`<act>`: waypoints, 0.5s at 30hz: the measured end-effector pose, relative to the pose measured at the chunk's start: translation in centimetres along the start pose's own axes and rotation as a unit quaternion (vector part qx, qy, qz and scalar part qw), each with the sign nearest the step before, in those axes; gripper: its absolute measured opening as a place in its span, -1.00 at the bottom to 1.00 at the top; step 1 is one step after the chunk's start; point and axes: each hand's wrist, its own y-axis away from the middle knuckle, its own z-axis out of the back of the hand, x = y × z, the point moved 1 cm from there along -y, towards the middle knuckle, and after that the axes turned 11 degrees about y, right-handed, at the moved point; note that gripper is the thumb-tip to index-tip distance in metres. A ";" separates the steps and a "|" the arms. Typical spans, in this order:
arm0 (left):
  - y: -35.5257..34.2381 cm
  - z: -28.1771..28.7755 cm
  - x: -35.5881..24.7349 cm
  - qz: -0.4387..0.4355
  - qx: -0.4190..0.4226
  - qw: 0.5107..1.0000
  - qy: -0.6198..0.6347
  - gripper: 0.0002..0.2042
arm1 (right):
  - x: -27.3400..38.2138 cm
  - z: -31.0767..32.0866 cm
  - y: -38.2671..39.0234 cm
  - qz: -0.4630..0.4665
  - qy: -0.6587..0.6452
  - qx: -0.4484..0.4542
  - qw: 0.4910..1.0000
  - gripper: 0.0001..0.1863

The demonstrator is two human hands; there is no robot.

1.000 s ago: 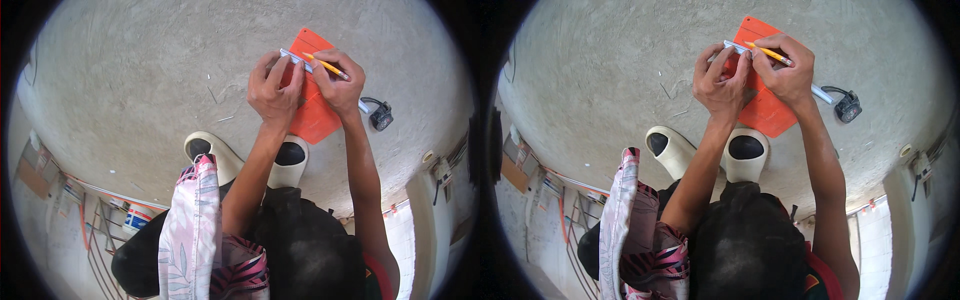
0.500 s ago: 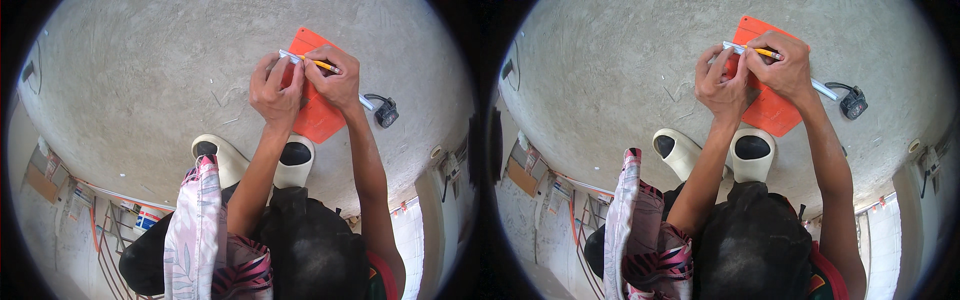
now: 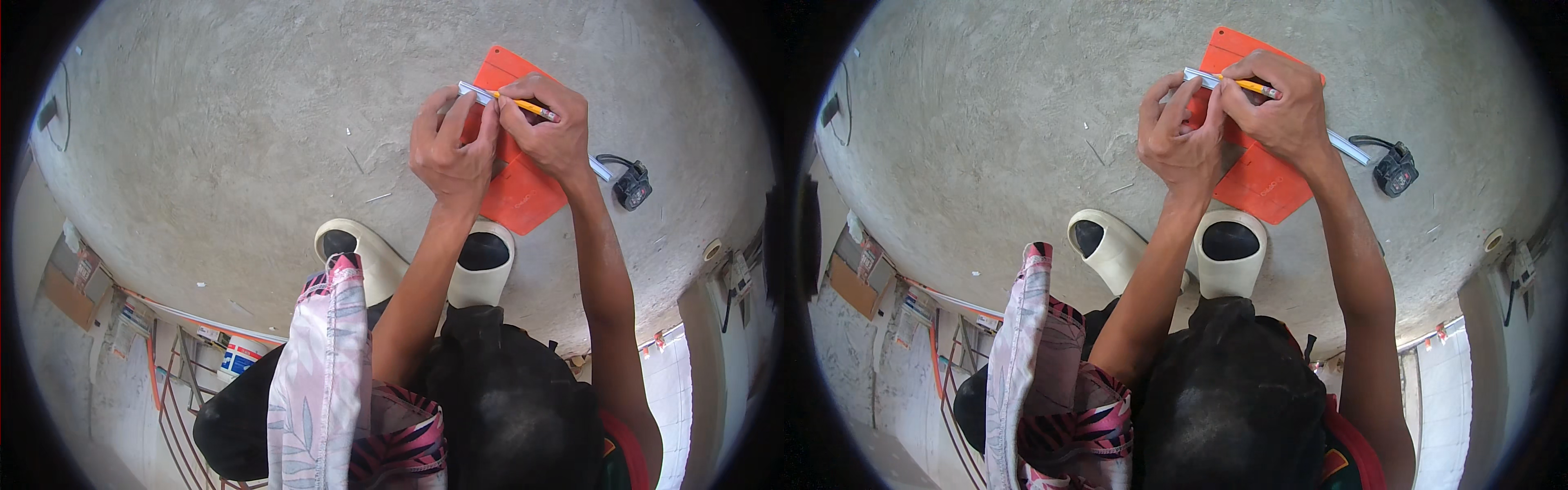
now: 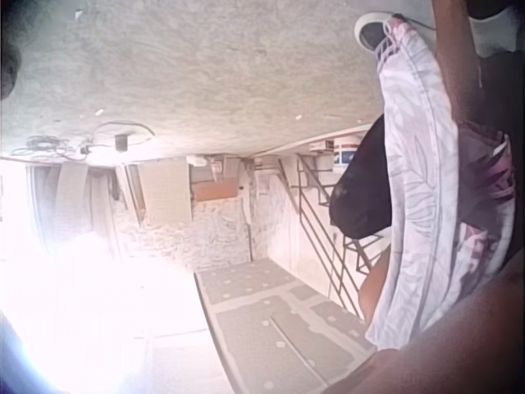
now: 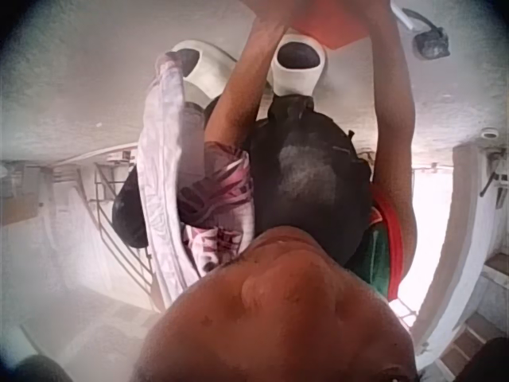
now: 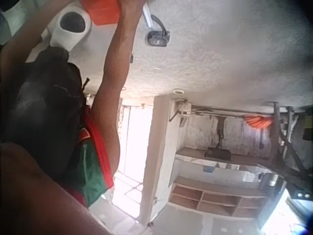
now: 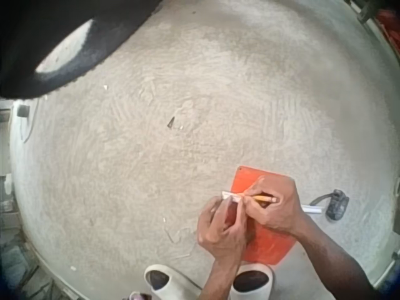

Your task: The recorder uses a tape measure and a pencil to mark dimensions on red plastic tiles on a concrete floor.

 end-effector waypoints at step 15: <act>0.0 0.1 -0.1 0.012 0.005 1.000 0.004 -0.74 | -0.2 -1.1 0.7 0.001 -0.017 -0.071 0.997 -0.95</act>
